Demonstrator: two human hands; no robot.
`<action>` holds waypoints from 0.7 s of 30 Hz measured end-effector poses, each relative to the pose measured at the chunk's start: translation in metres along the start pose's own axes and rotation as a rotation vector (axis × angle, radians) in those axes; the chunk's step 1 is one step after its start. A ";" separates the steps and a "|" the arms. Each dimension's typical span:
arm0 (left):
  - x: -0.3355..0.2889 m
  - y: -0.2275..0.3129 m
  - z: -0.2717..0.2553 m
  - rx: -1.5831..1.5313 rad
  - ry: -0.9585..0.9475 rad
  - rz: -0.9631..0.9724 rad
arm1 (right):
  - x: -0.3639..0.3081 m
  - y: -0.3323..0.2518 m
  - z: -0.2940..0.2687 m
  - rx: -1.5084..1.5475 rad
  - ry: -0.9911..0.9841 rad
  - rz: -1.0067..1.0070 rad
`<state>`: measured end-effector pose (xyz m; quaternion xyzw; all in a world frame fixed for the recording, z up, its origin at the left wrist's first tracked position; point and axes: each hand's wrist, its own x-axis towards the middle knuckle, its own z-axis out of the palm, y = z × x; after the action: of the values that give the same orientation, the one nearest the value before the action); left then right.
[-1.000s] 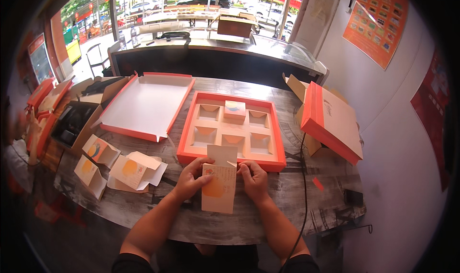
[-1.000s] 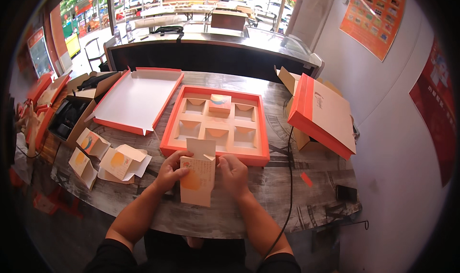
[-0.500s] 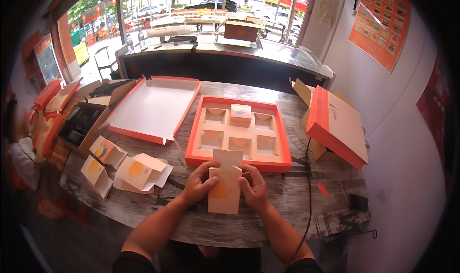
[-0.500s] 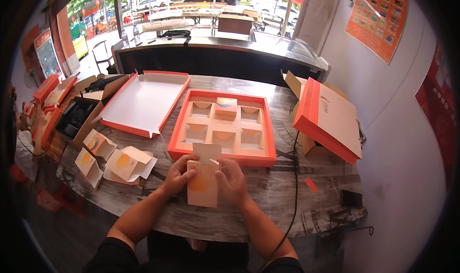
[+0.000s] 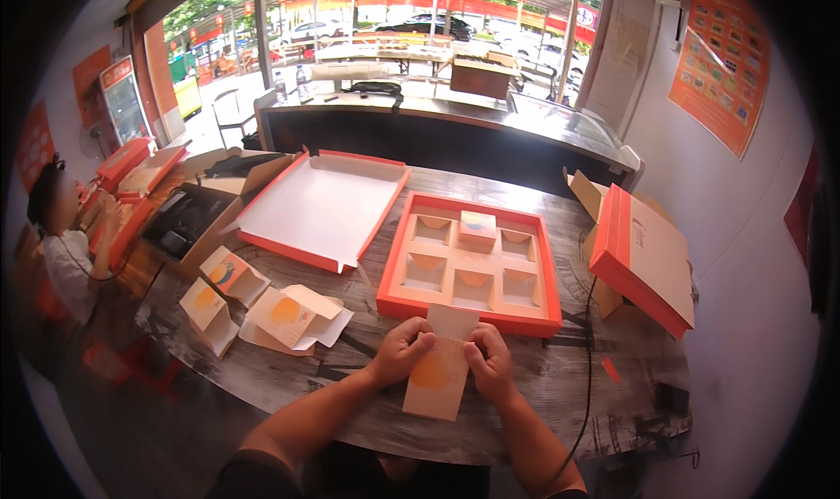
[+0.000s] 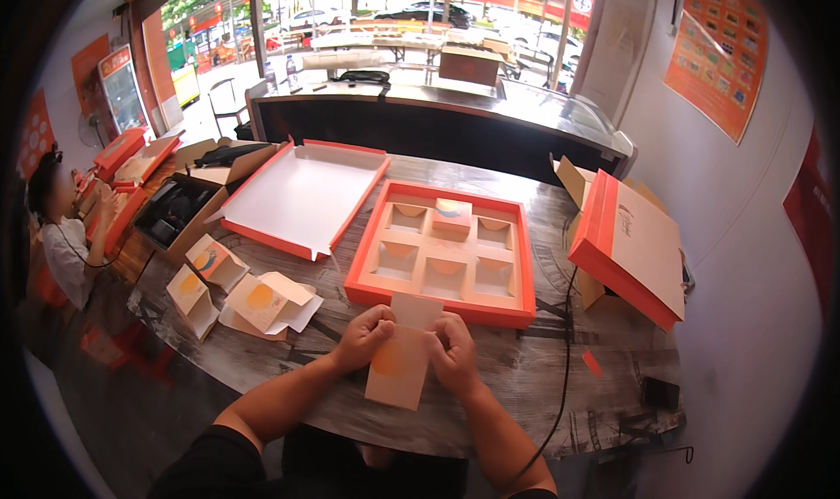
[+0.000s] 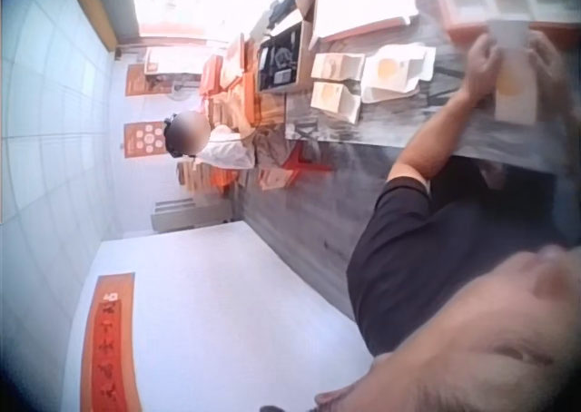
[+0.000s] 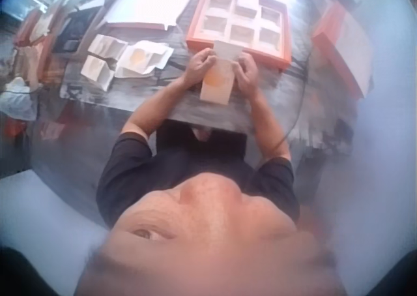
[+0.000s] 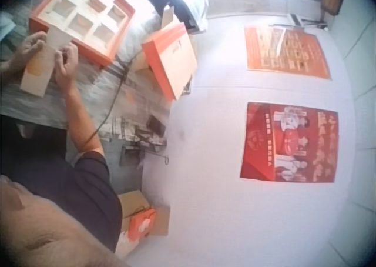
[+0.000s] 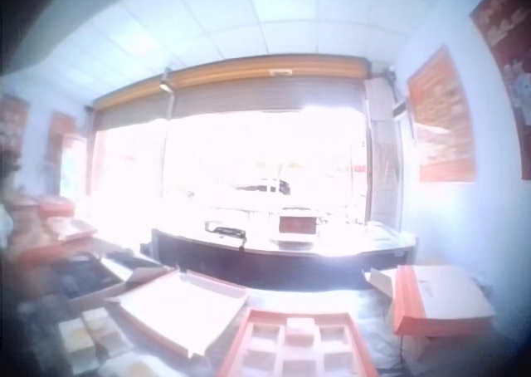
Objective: The person folds small cardboard boxes by hand and places them into the compartments of a larger cardboard tray.
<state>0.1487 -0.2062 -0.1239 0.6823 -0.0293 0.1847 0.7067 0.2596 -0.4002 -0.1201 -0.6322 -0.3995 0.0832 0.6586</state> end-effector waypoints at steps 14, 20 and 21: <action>0.002 -0.018 0.004 -0.098 0.160 -0.014 | 0.001 -0.018 0.014 0.194 0.148 0.001; 0.003 -0.010 0.009 -0.237 0.123 -0.109 | -0.002 -0.010 0.007 0.092 0.033 0.057; 0.003 -0.012 0.008 -0.230 0.118 -0.118 | -0.002 -0.010 0.007 0.096 0.032 0.053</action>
<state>0.1567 -0.2139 -0.1338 0.5854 0.0312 0.1781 0.7903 0.2502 -0.3974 -0.1130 -0.6115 -0.3678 0.1095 0.6920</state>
